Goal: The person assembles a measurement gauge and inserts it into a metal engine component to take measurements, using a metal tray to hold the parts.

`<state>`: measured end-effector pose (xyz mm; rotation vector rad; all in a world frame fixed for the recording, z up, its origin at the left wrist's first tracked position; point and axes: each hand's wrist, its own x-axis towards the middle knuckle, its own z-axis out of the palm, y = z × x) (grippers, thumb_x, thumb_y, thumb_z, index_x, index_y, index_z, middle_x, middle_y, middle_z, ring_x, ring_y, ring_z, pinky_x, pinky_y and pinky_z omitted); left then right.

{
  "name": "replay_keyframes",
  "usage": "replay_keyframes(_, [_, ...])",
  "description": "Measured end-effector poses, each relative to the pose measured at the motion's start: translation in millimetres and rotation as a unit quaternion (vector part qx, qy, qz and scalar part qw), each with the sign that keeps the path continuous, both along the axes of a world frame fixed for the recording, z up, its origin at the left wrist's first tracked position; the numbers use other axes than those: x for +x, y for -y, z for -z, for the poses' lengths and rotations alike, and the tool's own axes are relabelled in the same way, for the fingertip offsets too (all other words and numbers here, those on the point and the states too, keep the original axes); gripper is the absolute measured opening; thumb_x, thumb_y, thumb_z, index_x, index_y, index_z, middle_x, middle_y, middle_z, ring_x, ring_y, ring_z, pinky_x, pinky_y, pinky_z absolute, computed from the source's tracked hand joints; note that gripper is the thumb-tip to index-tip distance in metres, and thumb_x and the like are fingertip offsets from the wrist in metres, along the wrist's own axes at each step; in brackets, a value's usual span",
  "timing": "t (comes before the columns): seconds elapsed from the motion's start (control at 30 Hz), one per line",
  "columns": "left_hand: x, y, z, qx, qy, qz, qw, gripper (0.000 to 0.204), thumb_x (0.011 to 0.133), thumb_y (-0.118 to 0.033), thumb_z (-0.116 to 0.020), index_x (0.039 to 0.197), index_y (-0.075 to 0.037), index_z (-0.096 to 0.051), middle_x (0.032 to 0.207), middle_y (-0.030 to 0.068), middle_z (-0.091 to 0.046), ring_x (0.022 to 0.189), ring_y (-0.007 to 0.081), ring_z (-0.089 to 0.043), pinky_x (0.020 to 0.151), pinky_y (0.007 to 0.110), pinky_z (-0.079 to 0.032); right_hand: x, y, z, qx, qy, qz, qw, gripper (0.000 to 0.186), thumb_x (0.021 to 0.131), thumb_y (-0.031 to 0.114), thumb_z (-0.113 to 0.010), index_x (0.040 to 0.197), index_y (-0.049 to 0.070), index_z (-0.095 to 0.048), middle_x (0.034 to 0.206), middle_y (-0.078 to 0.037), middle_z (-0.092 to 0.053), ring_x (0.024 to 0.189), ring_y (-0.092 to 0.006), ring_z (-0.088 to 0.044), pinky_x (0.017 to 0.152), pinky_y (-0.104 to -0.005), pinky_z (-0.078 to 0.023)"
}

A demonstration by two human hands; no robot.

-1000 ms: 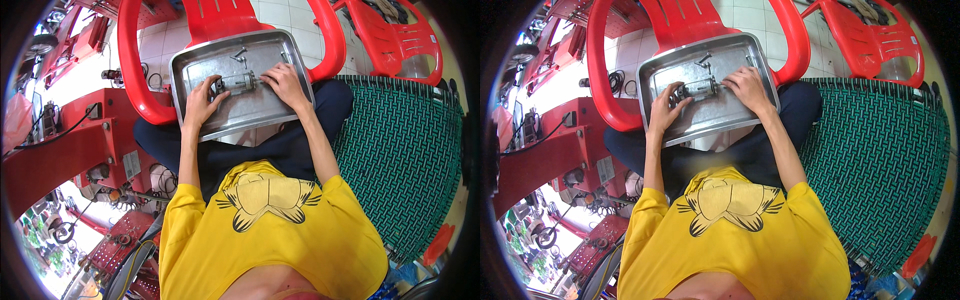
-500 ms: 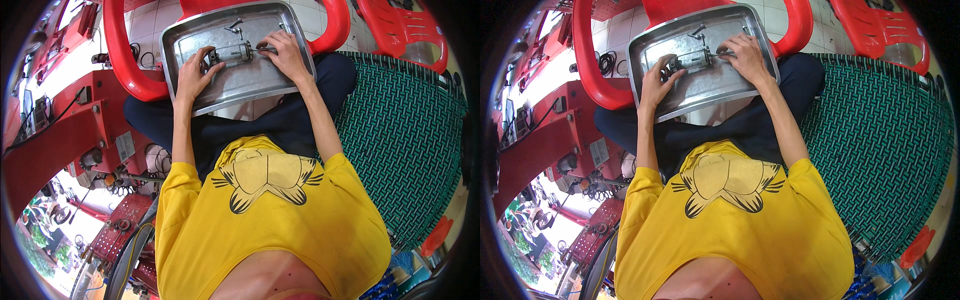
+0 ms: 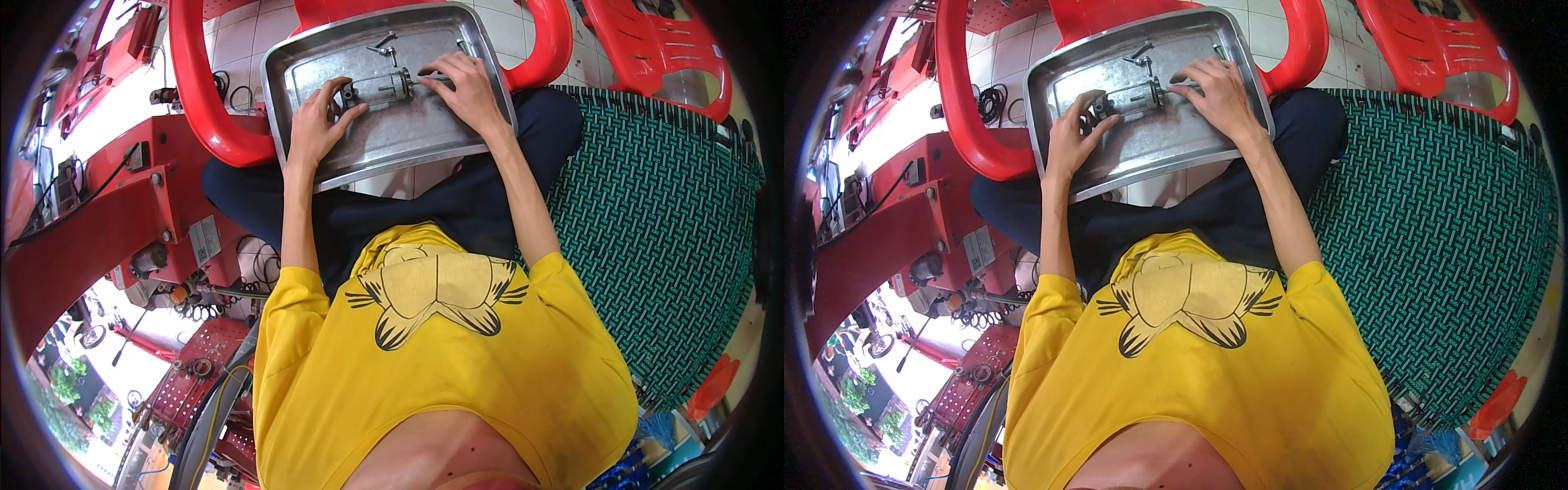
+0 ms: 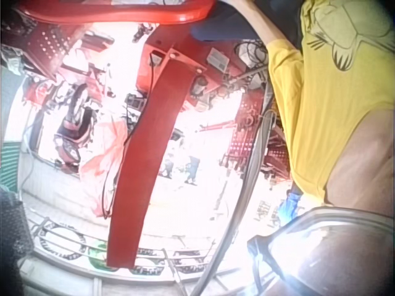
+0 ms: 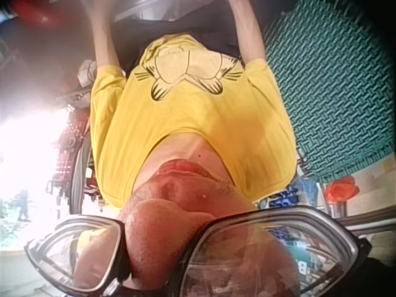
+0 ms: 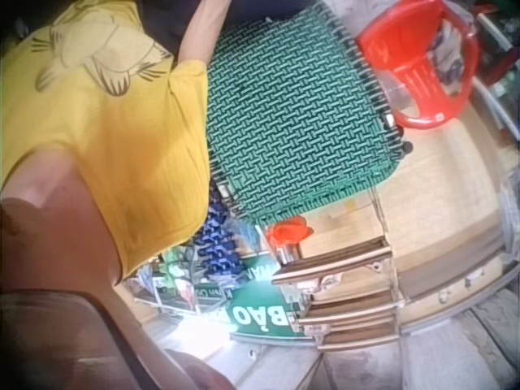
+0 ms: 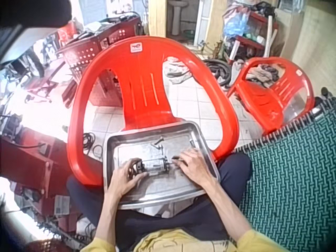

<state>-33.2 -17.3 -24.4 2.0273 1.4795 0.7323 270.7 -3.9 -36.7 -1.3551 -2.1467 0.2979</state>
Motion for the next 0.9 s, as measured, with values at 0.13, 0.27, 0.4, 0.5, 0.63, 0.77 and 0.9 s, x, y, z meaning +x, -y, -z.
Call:
replay_keyframes(0.13, [-0.9,0.4,-0.9,-0.026,-0.003,-0.004,1.0,0.058,0.089,-0.039,-0.087,0.137,-0.012,-0.068,0.117,0.014,-0.079,0.094,0.0284,-0.078,0.08,0.039,-0.058,-0.9,0.0,-0.5,-0.005,0.007,-0.003,1.0,0.021,0.094,0.029,-0.077,0.106,0.012,-0.078,0.104,-0.002,-0.076,0.106,-0.0239,-0.066,0.102,-0.0406,-0.043])
replay_keyframes(0.27, [-0.7,0.0,0.8,-0.011,-0.001,-0.003,1.0,0.058,0.089,-0.039,-0.087,0.136,-0.012,-0.068,0.117,0.0138,-0.079,0.092,0.0274,-0.077,0.079,0.039,-0.058,0.4,0.5,-1.0,0.024,-0.011,0.004,1.0,0.021,0.095,0.029,-0.076,0.107,0.012,-0.079,0.104,-0.003,-0.078,0.107,-0.0237,-0.067,0.102,-0.0405,-0.043])
replay_keyframes(0.4, [-0.9,-0.5,1.2,-0.006,-0.002,0.001,1.0,0.058,0.089,-0.039,-0.087,0.136,-0.011,-0.068,0.109,0.0125,-0.079,0.082,0.0246,-0.073,0.076,0.038,-0.057,-2.3,-0.4,-0.1,0.004,0.0,0.0,1.0,0.021,0.092,0.026,-0.078,0.107,0.012,-0.079,0.105,-0.002,-0.077,0.107,-0.0238,-0.067,0.102,-0.0401,-0.043])
replay_keyframes(0.5, [-1.0,0.1,0.2,-0.017,-0.006,-0.001,1.0,0.058,0.089,-0.039,-0.087,0.136,-0.011,-0.068,0.104,0.0125,-0.078,0.079,0.0236,-0.071,0.075,0.038,-0.056,-2.0,-0.5,-0.2,-0.012,0.011,-0.009,1.0,0.021,0.093,0.028,-0.078,0.107,0.012,-0.079,0.105,-0.002,-0.076,0.107,-0.0237,-0.066,0.101,-0.0399,-0.043])
replay_keyframes(0.63, [-0.5,0.3,-0.4,-0.011,0.003,-0.002,1.0,0.058,0.088,-0.038,-0.088,0.135,-0.011,-0.069,0.102,0.0136,-0.078,0.079,0.0229,-0.072,0.074,0.037,-0.056,-0.5,0.1,-0.6,0.006,0.002,-0.005,1.0,0.022,0.095,0.03,-0.076,0.106,0.011,-0.079,0.104,-0.002,-0.077,0.106,-0.023,-0.067,0.101,-0.04,-0.043])
replay_keyframes(0.77, [-0.9,-0.3,-0.2,-0.017,0.002,0.001,1.0,0.058,0.088,-0.038,-0.088,0.135,-0.011,-0.069,0.104,0.014,-0.078,0.078,0.0228,-0.072,0.074,0.037,-0.056,-2.9,-1.0,0.5,-0.002,-0.013,0.002,1.0,0.021,0.093,0.027,-0.078,0.106,0.011,-0.079,0.104,-0.002,-0.078,0.106,-0.0227,-0.067,0.102,-0.04,-0.043])
replay_keyframes(0.9, [-0.9,-0.8,-0.1,-0.016,0.004,0.001,1.0,0.058,0.088,-0.038,-0.088,0.135,-0.01,-0.069,0.106,0.0146,-0.079,0.078,0.0227,-0.072,0.075,0.036,-0.057,-2.5,-1.3,1.6,-0.007,0.01,-0.011,1.0,0.021,0.094,0.029,-0.077,0.106,0.011,-0.079,0.103,-0.003,-0.078,0.106,-0.0232,-0.066,0.101,-0.0401,-0.043])
